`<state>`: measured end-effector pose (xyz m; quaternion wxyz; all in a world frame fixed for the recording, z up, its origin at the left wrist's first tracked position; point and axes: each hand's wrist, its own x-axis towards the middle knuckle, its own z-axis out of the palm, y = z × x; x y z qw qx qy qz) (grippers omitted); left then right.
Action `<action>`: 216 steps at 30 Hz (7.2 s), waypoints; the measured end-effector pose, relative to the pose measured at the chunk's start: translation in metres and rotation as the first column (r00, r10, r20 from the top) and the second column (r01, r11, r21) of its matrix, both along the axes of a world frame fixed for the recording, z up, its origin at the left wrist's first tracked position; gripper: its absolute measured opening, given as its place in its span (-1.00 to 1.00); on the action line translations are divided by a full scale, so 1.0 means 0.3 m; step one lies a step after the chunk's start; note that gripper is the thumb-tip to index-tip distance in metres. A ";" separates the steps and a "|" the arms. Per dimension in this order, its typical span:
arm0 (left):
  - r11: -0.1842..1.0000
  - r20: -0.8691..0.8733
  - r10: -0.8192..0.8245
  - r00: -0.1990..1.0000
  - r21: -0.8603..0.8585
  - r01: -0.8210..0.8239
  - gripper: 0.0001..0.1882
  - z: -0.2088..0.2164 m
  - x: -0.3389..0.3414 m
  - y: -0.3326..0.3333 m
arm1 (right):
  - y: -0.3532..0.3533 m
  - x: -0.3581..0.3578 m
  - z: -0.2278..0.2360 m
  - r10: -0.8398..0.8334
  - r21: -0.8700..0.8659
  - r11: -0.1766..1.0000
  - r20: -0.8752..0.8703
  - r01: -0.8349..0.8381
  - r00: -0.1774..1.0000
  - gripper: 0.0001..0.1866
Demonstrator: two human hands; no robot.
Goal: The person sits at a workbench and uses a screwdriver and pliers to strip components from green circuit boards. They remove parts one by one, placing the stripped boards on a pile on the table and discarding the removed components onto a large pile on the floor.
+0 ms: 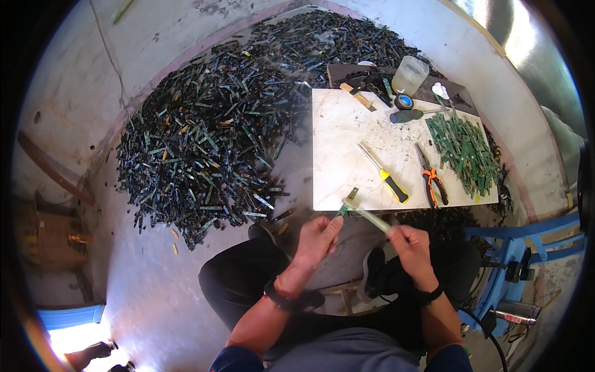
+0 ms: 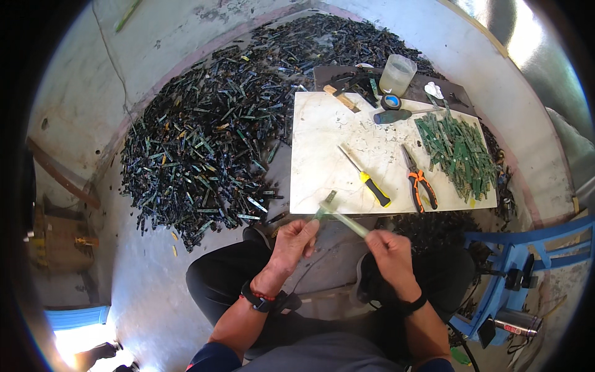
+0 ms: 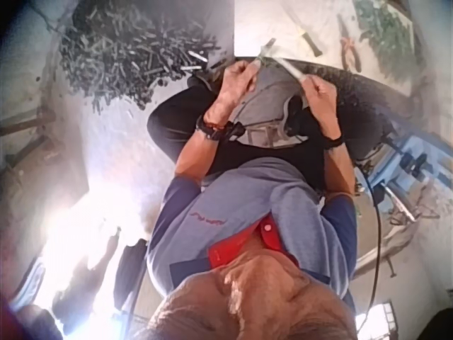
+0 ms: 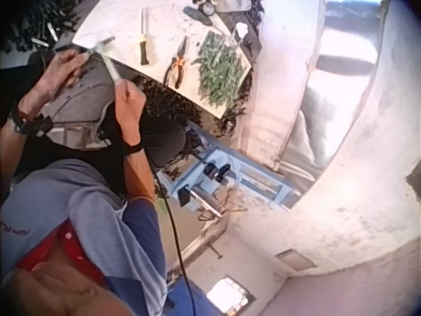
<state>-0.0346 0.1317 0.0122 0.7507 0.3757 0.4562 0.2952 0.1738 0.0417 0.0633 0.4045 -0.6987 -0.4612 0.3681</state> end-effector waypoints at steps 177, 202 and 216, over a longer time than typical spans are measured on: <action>0.927 -0.836 0.210 0.507 0.335 0.168 -0.72 -1.192 -0.164 0.201 | -0.077 -0.217 -0.373 0.214 -0.387 0.905 0.052 -0.177 0.976 -0.78; 0.960 0.086 0.194 0.977 -0.220 -0.172 -0.69 -0.146 -0.025 -0.235 | -0.217 -0.195 -0.170 -0.008 -0.201 0.970 -0.591 -0.138 0.807 -0.70; 0.987 0.296 -0.117 0.948 -0.076 0.145 -0.42 -0.162 -0.048 -0.281 | -0.244 -0.203 -0.176 0.109 -0.122 0.955 -0.704 -0.271 0.701 -0.71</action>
